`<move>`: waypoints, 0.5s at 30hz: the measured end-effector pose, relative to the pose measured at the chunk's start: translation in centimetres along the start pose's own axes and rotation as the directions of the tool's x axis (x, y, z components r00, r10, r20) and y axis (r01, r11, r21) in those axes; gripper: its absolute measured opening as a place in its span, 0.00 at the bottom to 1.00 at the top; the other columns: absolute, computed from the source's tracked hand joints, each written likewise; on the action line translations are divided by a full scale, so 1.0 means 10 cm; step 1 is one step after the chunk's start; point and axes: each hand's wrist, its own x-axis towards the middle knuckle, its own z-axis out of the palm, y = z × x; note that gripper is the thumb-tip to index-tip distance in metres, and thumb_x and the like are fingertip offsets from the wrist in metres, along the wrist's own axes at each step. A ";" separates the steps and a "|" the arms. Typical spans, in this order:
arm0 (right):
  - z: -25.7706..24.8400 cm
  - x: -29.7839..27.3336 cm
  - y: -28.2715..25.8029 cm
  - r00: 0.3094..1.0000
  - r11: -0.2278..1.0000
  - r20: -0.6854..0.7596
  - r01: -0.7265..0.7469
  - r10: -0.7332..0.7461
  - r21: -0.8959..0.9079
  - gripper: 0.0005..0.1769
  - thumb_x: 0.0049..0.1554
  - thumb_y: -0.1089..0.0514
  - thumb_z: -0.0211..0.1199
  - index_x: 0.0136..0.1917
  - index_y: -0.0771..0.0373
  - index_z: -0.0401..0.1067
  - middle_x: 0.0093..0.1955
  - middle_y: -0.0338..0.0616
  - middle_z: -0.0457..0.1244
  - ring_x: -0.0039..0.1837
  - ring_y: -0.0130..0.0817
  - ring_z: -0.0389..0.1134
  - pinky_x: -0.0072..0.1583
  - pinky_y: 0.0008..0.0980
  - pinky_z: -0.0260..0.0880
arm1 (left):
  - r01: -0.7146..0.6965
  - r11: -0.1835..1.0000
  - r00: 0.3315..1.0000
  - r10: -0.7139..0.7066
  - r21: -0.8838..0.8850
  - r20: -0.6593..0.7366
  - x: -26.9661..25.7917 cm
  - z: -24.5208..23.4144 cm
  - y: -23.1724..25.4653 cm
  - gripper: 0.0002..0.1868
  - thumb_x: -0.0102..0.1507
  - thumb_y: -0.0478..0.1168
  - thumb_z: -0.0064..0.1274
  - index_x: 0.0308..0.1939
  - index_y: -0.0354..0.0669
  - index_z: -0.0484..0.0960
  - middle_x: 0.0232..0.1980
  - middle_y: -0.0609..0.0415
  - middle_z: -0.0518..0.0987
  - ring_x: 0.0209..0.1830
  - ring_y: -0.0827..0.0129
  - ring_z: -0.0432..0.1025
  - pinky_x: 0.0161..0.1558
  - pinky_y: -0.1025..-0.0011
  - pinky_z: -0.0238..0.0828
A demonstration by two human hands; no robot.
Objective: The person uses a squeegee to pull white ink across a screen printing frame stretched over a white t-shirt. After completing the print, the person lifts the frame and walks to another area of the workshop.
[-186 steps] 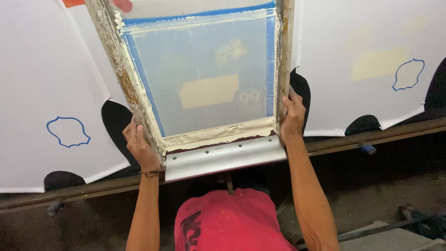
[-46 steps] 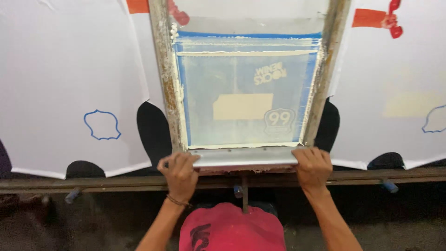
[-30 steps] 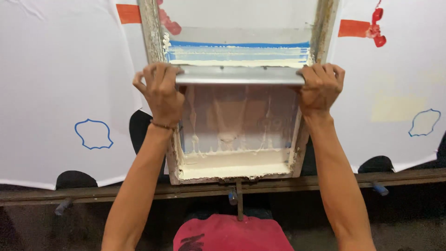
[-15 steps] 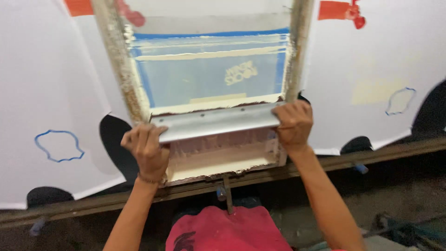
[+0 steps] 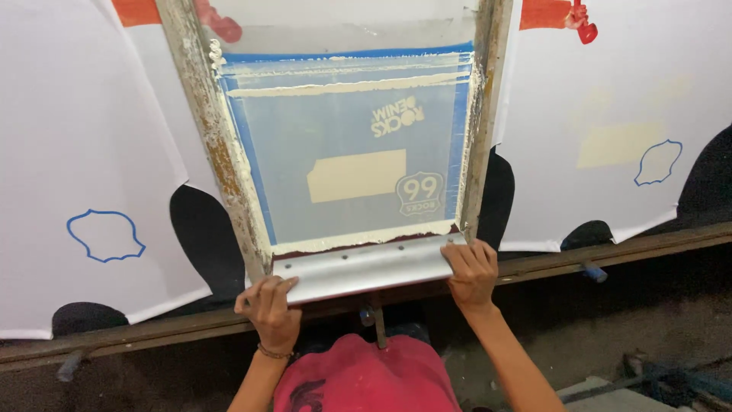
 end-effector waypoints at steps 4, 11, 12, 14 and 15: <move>-0.11 0.05 -0.05 1.000 0.999 -0.006 0.008 -0.008 -0.032 0.10 0.63 0.61 0.56 0.43 0.55 0.77 0.42 0.36 0.69 0.47 0.45 0.68 0.60 0.42 0.65 | -0.043 0.999 0.999 0.044 0.019 -0.014 0.12 -0.13 0.05 0.28 0.42 0.21 0.38 0.36 0.48 0.86 0.39 0.57 0.78 0.50 0.58 0.74 0.64 0.56 0.46; 0.02 0.69 0.35 0.996 0.975 0.010 0.093 -0.093 -0.203 0.11 0.60 0.55 0.63 0.35 0.46 0.73 0.31 0.31 0.63 0.41 0.33 0.66 0.70 0.41 0.57 | -0.092 0.987 0.992 0.080 0.129 0.094 1.06 -0.22 -0.09 0.17 0.47 0.32 0.53 0.37 0.58 0.83 0.40 0.64 0.76 0.52 0.63 0.70 0.60 0.54 0.48; 0.17 0.75 0.48 0.996 0.970 -0.035 0.066 -0.076 -0.235 0.13 0.60 0.45 0.67 0.34 0.44 0.74 0.30 0.30 0.65 0.43 0.28 0.68 0.74 0.41 0.56 | -0.125 0.979 0.992 0.120 0.161 0.040 1.18 -0.14 -0.17 0.14 0.47 0.31 0.54 0.34 0.54 0.83 0.37 0.61 0.74 0.50 0.62 0.70 0.63 0.51 0.48; 0.37 1.11 0.70 0.990 0.965 -0.105 0.065 -0.095 -0.253 0.16 0.62 0.40 0.67 0.35 0.44 0.73 0.31 0.29 0.65 0.42 0.27 0.68 0.74 0.42 0.56 | -0.143 0.970 0.988 0.151 0.196 -0.028 1.62 0.02 -0.30 0.14 0.51 0.32 0.58 0.36 0.57 0.85 0.39 0.62 0.76 0.51 0.63 0.68 0.63 0.52 0.47; 0.49 1.32 0.81 0.977 0.961 -0.178 0.066 -0.117 -0.269 0.19 0.64 0.36 0.67 0.37 0.43 0.73 0.31 0.28 0.65 0.41 0.26 0.68 0.75 0.42 0.56 | -0.157 0.959 0.978 0.184 0.236 -0.097 1.85 0.10 -0.37 0.14 0.54 0.32 0.62 0.39 0.59 0.87 0.41 0.63 0.78 0.53 0.65 0.67 0.64 0.53 0.46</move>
